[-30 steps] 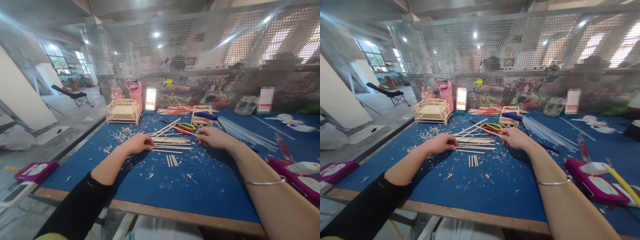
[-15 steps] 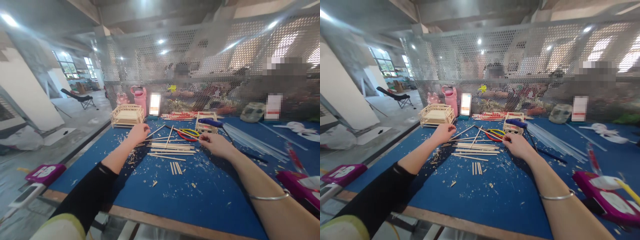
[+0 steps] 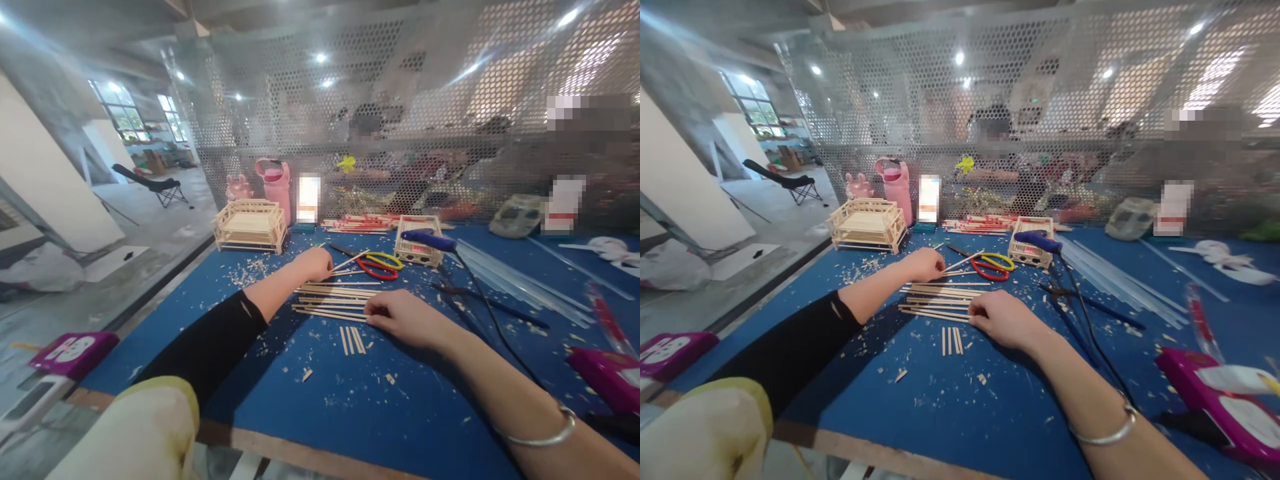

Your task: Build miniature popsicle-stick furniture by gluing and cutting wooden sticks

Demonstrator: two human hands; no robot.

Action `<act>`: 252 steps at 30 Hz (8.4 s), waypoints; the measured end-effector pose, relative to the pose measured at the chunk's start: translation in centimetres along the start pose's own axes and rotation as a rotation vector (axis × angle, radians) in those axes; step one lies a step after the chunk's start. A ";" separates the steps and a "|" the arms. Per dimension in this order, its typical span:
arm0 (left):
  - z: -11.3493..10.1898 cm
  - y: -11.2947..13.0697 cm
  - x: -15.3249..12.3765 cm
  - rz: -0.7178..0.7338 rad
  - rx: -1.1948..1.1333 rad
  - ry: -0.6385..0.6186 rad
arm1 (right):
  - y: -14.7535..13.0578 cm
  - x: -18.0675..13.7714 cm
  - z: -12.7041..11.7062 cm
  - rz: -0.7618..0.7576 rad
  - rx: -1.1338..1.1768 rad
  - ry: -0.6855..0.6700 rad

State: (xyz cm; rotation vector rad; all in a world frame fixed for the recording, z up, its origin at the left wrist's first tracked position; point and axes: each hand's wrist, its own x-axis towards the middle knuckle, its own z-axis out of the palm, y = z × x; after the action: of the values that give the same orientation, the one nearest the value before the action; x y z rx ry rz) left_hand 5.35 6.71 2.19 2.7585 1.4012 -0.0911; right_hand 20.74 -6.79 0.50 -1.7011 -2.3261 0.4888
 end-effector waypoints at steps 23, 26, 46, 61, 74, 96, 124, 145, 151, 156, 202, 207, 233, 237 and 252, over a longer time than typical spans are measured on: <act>2.0 2.9 -10.1 0.230 -0.284 -0.055 | 1.8 -0.8 -1.7 0.130 -0.080 -0.137; 2.3 3.1 -11.0 0.157 -0.308 0.072 | 1.4 -0.8 -1.6 0.126 -0.100 -0.111; 2.5 5.0 -12.9 0.238 -0.268 0.054 | 3.4 -1.5 -3.2 0.234 -0.135 -0.106; 1.4 1.2 -12.8 0.108 -0.448 -0.016 | -2.1 -0.7 1.2 -0.133 -0.065 0.041; 2.5 1.7 -13.9 -0.010 -0.347 -0.053 | -1.9 -1.8 1.2 -0.198 0.070 -0.043; 2.8 2.2 -12.8 -0.149 -0.499 0.012 | 0.0 -0.9 0.6 -0.022 0.007 -0.018; -0.3 0.5 -7.4 0.224 -0.221 0.057 | 2.9 -2.4 -3.7 0.293 -0.070 0.379; 1.5 -0.3 -7.0 0.161 -0.283 0.131 | 1.6 -2.3 -3.6 0.325 -0.174 -0.073; 0.4 0.5 -8.4 0.178 -0.338 0.089 | -1.7 -4.7 -1.9 0.273 -0.072 -0.122; 0.3 2.4 -9.0 0.273 -0.282 -0.025 | -2.8 -5.2 0.6 0.316 -0.042 -0.077; 1.6 2.8 -8.5 0.277 -0.257 -0.030 | -1.6 -6.1 2.4 0.476 -0.222 0.152; 1.7 3.0 -8.5 0.263 -0.255 -0.048 | -1.7 -5.9 2.0 0.505 -0.170 0.107; 2.3 -1.9 -11.4 0.126 -0.427 0.174 | -0.4 -6.2 -2.1 0.105 -0.128 0.411; 1.6 -0.9 -11.1 0.118 -0.345 0.096 | -1.3 -3.5 -1.5 0.050 -0.096 0.127; 2.4 0.5 -11.8 0.003 -0.391 0.288 | -0.5 -1.2 3.1 -0.163 -0.010 0.360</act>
State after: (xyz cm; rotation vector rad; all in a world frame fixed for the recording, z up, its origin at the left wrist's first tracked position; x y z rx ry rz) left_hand -1.30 -3.24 0.65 2.5128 1.2985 0.5409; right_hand 19.55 -8.48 -2.14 -1.4456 -2.1787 0.1261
